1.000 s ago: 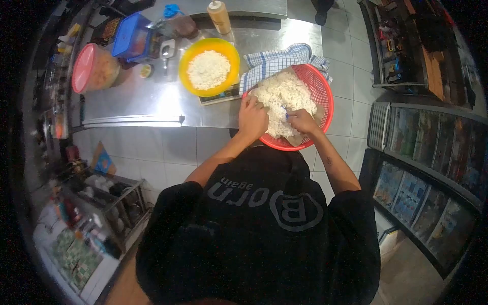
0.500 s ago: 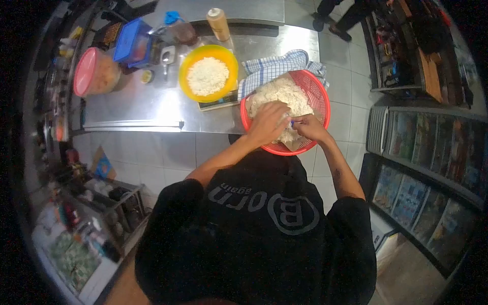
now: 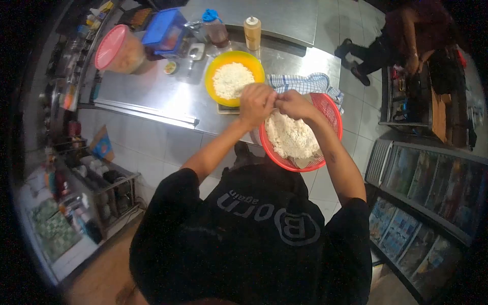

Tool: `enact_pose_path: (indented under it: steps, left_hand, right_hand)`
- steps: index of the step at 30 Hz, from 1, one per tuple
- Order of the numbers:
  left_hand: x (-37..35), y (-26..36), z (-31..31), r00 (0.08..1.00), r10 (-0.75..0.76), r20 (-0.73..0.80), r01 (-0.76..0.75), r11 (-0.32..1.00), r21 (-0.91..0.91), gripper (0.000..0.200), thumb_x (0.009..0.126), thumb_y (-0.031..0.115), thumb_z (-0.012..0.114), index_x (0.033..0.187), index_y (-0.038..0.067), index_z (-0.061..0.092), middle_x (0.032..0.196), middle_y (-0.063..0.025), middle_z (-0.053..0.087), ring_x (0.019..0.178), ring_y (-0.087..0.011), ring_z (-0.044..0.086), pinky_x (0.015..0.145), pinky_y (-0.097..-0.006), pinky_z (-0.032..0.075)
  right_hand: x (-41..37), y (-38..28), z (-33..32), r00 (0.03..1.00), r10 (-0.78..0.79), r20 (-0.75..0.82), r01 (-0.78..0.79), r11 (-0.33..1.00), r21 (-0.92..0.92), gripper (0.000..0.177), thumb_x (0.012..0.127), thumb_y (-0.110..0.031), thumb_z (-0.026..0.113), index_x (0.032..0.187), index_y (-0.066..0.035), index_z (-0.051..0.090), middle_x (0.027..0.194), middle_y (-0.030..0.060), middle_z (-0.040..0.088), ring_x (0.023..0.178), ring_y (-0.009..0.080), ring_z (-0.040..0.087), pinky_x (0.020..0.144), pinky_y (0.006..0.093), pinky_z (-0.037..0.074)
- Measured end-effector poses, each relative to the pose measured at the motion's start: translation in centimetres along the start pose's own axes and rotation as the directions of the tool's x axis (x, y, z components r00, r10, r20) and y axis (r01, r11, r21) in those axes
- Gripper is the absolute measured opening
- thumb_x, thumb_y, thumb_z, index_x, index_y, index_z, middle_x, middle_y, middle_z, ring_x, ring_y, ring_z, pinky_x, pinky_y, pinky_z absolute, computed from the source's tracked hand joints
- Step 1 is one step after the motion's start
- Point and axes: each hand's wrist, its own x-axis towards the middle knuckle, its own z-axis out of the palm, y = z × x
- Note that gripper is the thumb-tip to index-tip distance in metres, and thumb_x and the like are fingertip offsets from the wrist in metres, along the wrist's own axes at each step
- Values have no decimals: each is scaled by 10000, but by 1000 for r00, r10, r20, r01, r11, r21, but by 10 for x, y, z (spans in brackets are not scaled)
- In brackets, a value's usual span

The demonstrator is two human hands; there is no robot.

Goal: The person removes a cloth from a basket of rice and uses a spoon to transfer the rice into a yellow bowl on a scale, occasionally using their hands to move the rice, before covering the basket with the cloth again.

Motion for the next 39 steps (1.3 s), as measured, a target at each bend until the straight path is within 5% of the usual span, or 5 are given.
enact_pose_path:
  steps: [12,20,27,31,39]
  left_hand:
    - [24,-104,-43,972,-194,-132,207,974,93,512,1081,314,395,1495,20,462,1570,-163,443,1487,-335,363,1217,-525,196]
    - [10,-103,-69,882,-431,-190,462,870,174,332,1074,281,434,1092,82,699,1150,-88,714,1194,-297,602,1049,-484,338]
    - [39,-107,-67,718,-693,-69,695,705,141,352,956,403,651,1058,67,678,871,-121,684,962,-339,637,892,-447,415]
    - [42,-75,-54,931,-301,-204,362,830,425,686,776,396,806,1331,86,549,1315,-157,552,1263,-378,461,1048,-527,279]
    - [-39,36,-3,999,-11,32,11,1000,-11,355,810,186,739,1125,56,640,1083,-107,656,1078,-314,585,997,-478,348]
  right_hand:
    - [95,2,56,798,-507,-326,370,839,-398,683,922,-40,609,1555,-242,449,832,75,675,714,157,647,696,310,533]
    - [-33,13,1,855,-303,-422,385,915,124,581,932,-17,578,1503,-102,510,839,68,677,704,89,625,645,257,522]
    - [-114,98,-10,929,-59,-365,-25,975,-219,521,877,-18,556,1390,-86,612,869,163,706,712,249,678,649,355,538]
    - [-119,145,11,898,-116,-425,-103,882,-460,520,818,-27,557,1321,-100,668,950,270,703,913,427,681,853,474,535]
    - [-103,145,37,883,-175,-436,-176,737,-653,551,847,14,537,1384,-78,612,835,230,691,864,383,707,1055,567,401]
